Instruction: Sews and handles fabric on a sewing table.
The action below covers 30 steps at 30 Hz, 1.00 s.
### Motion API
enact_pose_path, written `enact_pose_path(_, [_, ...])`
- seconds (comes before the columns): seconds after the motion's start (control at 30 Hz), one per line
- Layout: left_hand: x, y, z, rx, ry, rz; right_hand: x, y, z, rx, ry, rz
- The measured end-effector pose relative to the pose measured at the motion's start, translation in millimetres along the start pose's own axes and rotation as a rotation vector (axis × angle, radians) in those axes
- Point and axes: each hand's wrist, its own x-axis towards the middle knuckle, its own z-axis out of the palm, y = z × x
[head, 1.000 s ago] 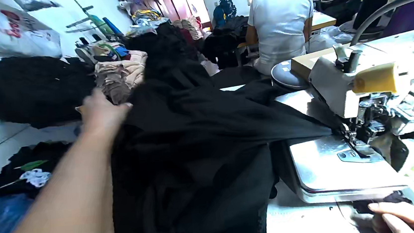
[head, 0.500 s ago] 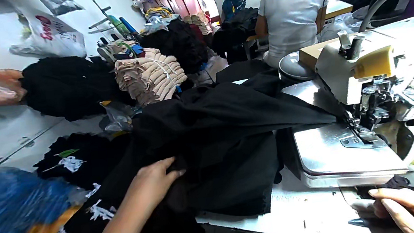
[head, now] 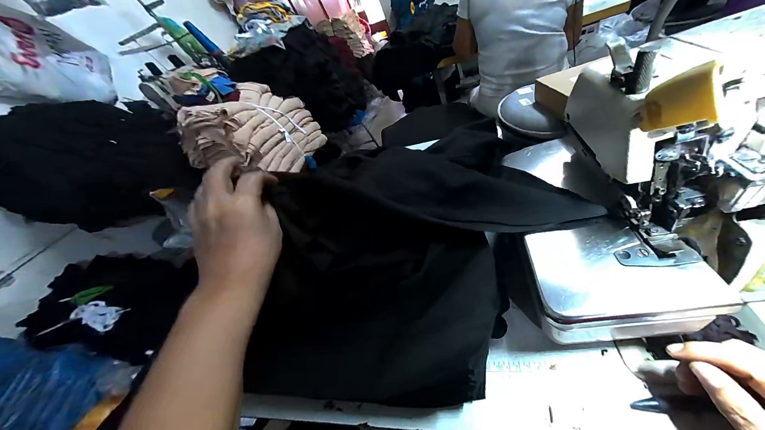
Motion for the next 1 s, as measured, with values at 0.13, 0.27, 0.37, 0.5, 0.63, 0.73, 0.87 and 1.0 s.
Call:
enact_pose_path(0.13, [-88,19,3,-0.115,0.107,0.032,3,1,1,-0.004,-0.018,-0.03])
enact_pose_path(0.27, [-134,35,22,-0.217,-0.122,0.218,2,2,0,-0.005,-0.019,-0.036])
enact_pose_path(0.37, [-118,39,26,-0.238,-0.368,0.093,2,2,1,-0.001,-0.013,-0.032])
enact_pose_path(0.5, [-56,53,35,-0.175,-0.665,-0.099,2,2,2,0.015,-0.008,-0.018])
enact_pose_path(0.63, [-4,57,59,-0.106,-0.833,-0.199,1,2,2,0.02,-0.01,-0.024])
enact_pose_path(0.73, [23,69,70,-0.011,-0.901,-0.247,2,2,0,0.008,-0.018,-0.043])
enact_pose_path(0.87, [36,65,99,0.12,-0.951,-0.335,3,0,-2,-0.019,-0.03,-0.052])
enact_pose_path(1.0, [39,42,114,0.014,-0.804,-0.462,4,-4,-4,-0.036,-0.038,-0.043])
